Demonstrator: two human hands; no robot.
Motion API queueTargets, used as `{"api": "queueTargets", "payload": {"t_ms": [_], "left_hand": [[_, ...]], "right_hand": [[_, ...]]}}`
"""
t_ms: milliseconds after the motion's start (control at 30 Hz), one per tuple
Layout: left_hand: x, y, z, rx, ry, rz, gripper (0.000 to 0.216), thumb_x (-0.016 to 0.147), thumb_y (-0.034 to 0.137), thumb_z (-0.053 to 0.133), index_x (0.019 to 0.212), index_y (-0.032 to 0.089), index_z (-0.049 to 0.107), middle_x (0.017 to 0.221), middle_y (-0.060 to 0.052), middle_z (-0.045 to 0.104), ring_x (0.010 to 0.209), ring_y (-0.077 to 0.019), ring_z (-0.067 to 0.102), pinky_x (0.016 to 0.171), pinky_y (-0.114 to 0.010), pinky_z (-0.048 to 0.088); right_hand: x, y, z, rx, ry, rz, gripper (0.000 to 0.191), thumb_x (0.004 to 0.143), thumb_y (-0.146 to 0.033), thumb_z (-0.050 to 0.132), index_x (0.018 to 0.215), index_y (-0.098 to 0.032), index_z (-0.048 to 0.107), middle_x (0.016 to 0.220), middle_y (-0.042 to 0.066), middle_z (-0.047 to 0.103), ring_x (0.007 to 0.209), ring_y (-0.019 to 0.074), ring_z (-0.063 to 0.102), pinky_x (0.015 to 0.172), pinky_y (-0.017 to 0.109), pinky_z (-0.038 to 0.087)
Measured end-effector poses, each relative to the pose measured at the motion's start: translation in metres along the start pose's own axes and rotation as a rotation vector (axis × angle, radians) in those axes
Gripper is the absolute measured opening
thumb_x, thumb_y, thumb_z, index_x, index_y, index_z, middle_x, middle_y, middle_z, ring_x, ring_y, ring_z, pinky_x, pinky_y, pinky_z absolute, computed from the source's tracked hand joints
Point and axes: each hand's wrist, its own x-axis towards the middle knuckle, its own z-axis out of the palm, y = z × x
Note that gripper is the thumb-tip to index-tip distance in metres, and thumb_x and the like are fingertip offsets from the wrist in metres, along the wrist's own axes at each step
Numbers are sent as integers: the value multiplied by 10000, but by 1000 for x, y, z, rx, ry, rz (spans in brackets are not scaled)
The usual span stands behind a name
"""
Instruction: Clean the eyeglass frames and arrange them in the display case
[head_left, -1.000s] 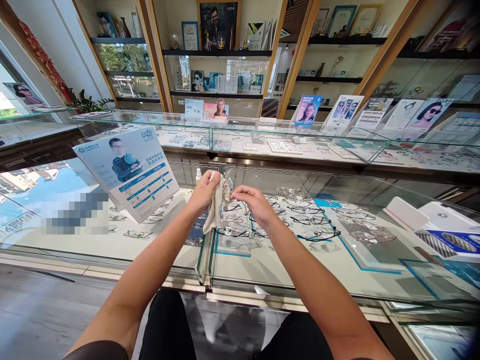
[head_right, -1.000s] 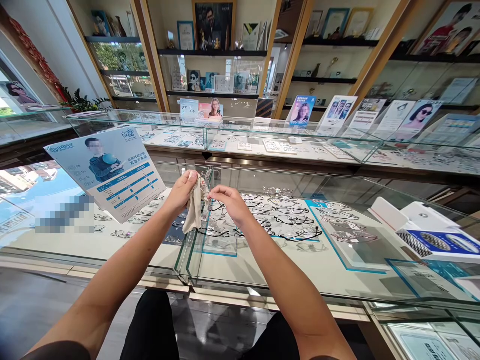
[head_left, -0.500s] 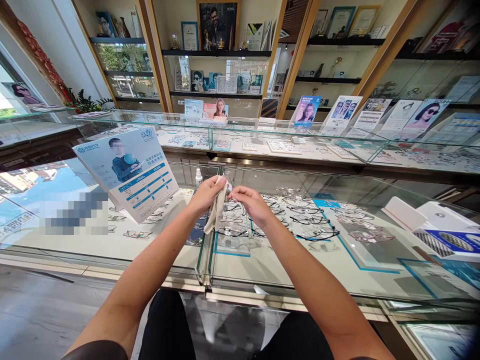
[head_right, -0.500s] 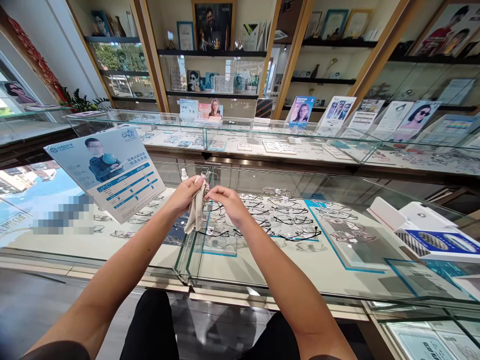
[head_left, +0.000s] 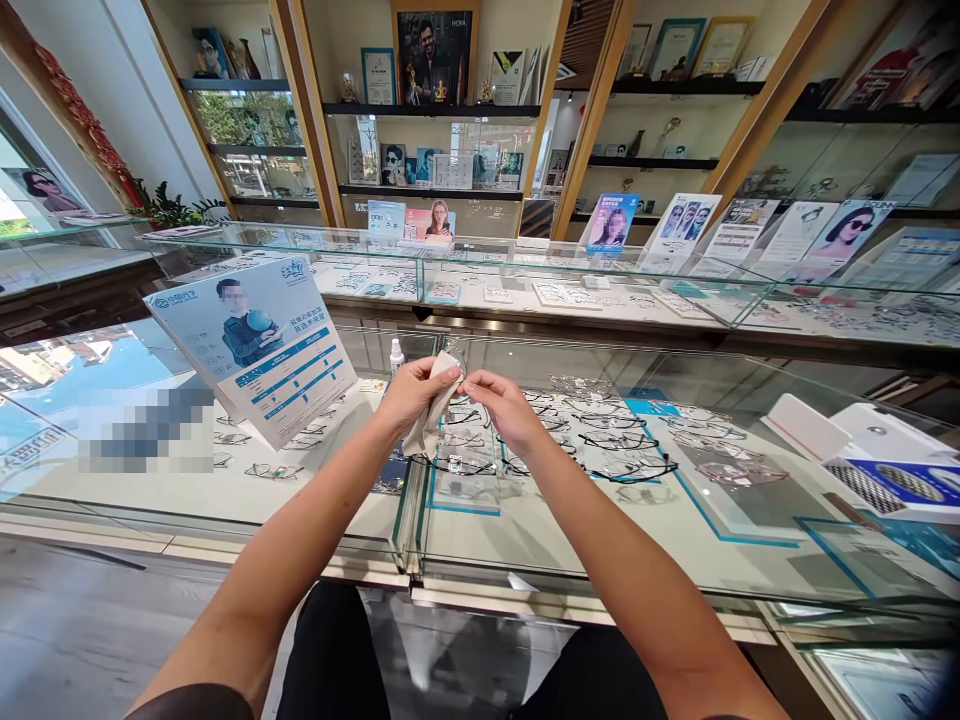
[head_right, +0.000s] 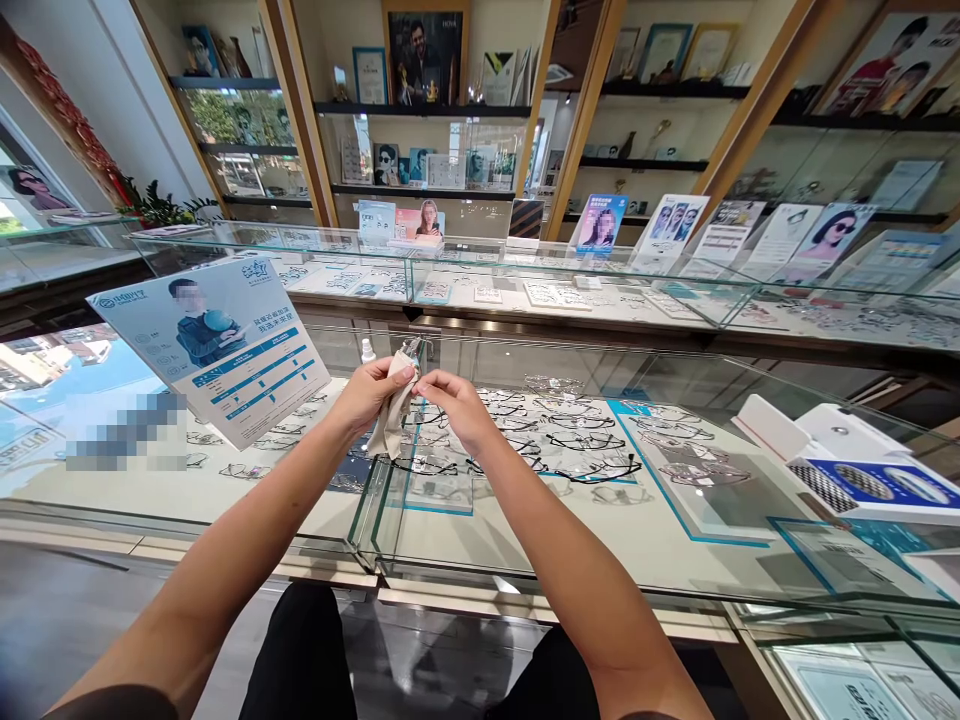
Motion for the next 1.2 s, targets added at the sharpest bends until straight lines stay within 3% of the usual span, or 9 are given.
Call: {"api": "queueTargets", "payload": {"t_ms": [233, 433, 733, 1067, 1200], "left_hand": [[0, 3, 0, -87, -30, -18, 601, 577, 521, 1061, 932, 156, 740, 777, -31, 756, 649, -146, 670, 646, -275, 562], [2, 4, -3, -85, -122, -32, 634, 611, 459, 1062, 1086, 145, 784, 984, -92, 822, 796, -169, 740, 774, -288, 603], [-2, 5, 3, -81, -28, 1, 592, 545, 457, 1080, 935, 146, 760, 801, -30, 769, 699, -146, 684, 687, -267, 567], [-1, 6, -1, 41, -1, 159, 511, 605, 431, 1042, 928, 154, 759, 863, -41, 772, 769, -159, 681, 744, -281, 565], [1, 5, -4, 63, -15, 157, 532, 612, 455, 1041, 951, 153, 765, 873, -47, 787, 769, -162, 696, 744, -278, 570]], "right_hand": [[0, 0, -1, 19, -9, 26, 306, 791, -545, 876, 819, -251, 796, 889, 21, 739, 928, 210, 600, 937, 360, 453], [2, 0, -1, 39, 14, 20, 342, 760, -579, 891, 808, -256, 789, 898, 21, 735, 938, 216, 596, 918, 363, 453], [2, 3, -3, 51, -4, 11, 313, 779, -550, 883, 820, -251, 800, 878, 15, 729, 928, 210, 599, 932, 358, 445], [0, -3, -1, 17, 9, -8, 330, 786, -562, 888, 798, -248, 787, 869, 13, 724, 933, 212, 607, 959, 363, 459], [0, -2, -2, 23, 13, -6, 356, 772, -583, 898, 795, -246, 786, 867, 16, 727, 932, 215, 614, 956, 365, 465]]}}
